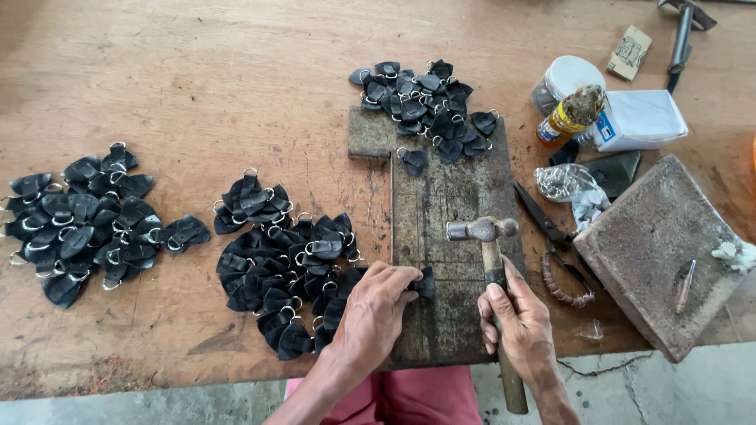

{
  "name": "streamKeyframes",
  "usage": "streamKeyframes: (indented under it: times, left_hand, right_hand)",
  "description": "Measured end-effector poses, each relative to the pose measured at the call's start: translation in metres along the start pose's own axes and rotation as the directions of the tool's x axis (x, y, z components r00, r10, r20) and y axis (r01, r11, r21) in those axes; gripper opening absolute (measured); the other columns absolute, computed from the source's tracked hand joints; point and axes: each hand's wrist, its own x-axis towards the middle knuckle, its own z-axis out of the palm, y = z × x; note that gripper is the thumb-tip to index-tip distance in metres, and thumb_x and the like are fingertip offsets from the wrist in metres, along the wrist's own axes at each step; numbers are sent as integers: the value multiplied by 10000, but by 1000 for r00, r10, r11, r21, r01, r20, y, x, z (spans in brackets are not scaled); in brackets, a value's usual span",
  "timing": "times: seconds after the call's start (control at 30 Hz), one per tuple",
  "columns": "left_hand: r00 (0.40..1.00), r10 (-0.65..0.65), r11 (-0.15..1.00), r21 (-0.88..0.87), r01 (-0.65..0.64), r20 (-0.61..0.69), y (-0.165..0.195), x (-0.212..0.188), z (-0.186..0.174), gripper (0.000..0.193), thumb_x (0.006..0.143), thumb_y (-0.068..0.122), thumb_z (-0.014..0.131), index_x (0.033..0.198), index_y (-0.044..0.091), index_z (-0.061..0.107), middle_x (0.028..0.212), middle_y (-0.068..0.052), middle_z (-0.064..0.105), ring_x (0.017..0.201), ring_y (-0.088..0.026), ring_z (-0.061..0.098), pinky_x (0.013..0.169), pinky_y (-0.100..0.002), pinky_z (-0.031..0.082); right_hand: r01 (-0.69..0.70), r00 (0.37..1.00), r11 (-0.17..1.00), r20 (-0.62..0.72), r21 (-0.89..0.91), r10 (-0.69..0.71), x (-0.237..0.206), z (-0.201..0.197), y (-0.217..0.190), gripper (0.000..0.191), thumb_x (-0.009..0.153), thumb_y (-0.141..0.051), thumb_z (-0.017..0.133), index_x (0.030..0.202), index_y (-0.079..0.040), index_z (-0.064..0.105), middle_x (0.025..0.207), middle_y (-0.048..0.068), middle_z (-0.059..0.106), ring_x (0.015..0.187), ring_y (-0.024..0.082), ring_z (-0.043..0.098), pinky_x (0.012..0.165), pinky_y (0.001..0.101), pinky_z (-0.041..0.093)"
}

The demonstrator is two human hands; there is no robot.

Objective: The person sits at a workbench and hammers small black leather pieces with metal rings one at a time on a wooden block, using a small mallet held in the right hand while the left hand positions each piece. Flattened pieces are moved into piles on the table.

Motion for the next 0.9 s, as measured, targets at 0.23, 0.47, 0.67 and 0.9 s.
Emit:
streamKeyframes:
  times: [0.23, 0.47, 0.67, 0.9]
  left_hand:
    - [999, -1, 1000, -27, 0, -33, -3, -9, -1, 255, 826, -10, 746, 1079, 9, 722, 1057, -144, 695, 1038, -329, 662, 888, -398, 542]
    - [999, -50, 999, -18, 49, -16, 2, -22, -3, 225, 802, 38, 768, 1023, 16, 730, 1047, -132, 697, 1020, -311, 659, 903, -403, 542]
    - [997, -14, 999, -39, 11, -70, 1, -31, -3, 292, 823, 1, 758, 1105, 9, 680, 1047, -154, 701, 1016, -337, 656, 898, -427, 535]
    - [983, -159, 971, -196, 139, -90, -1, -34, 2, 390, 827, -30, 763, 1128, 0, 516, 997, -154, 689, 932, -305, 707, 825, -383, 573]
  right_hand:
    - [0, 1000, 986, 16, -169, 3, -39, -3, -6, 641, 968, -225, 539, 1588, -211, 378, 684, 8, 549, 480, 80, 494, 381, 239, 434]
    - [-54, 998, 909, 13, -414, 65, -76, -1, -16, 696, 924, -257, 597, 1600, -250, 431, 632, 18, 556, 517, 104, 494, 442, 287, 451]
    - [34, 997, 808, 81, -589, 17, -75, 0, -19, 662, 952, -288, 575, 1597, -273, 429, 618, 33, 609, 533, 108, 537, 468, 270, 478]
    - [490, 821, 668, 39, -560, -569, -99, -19, -51, 593, 1029, -292, 499, 1591, -166, 358, 714, 20, 638, 517, 71, 560, 424, 257, 482]
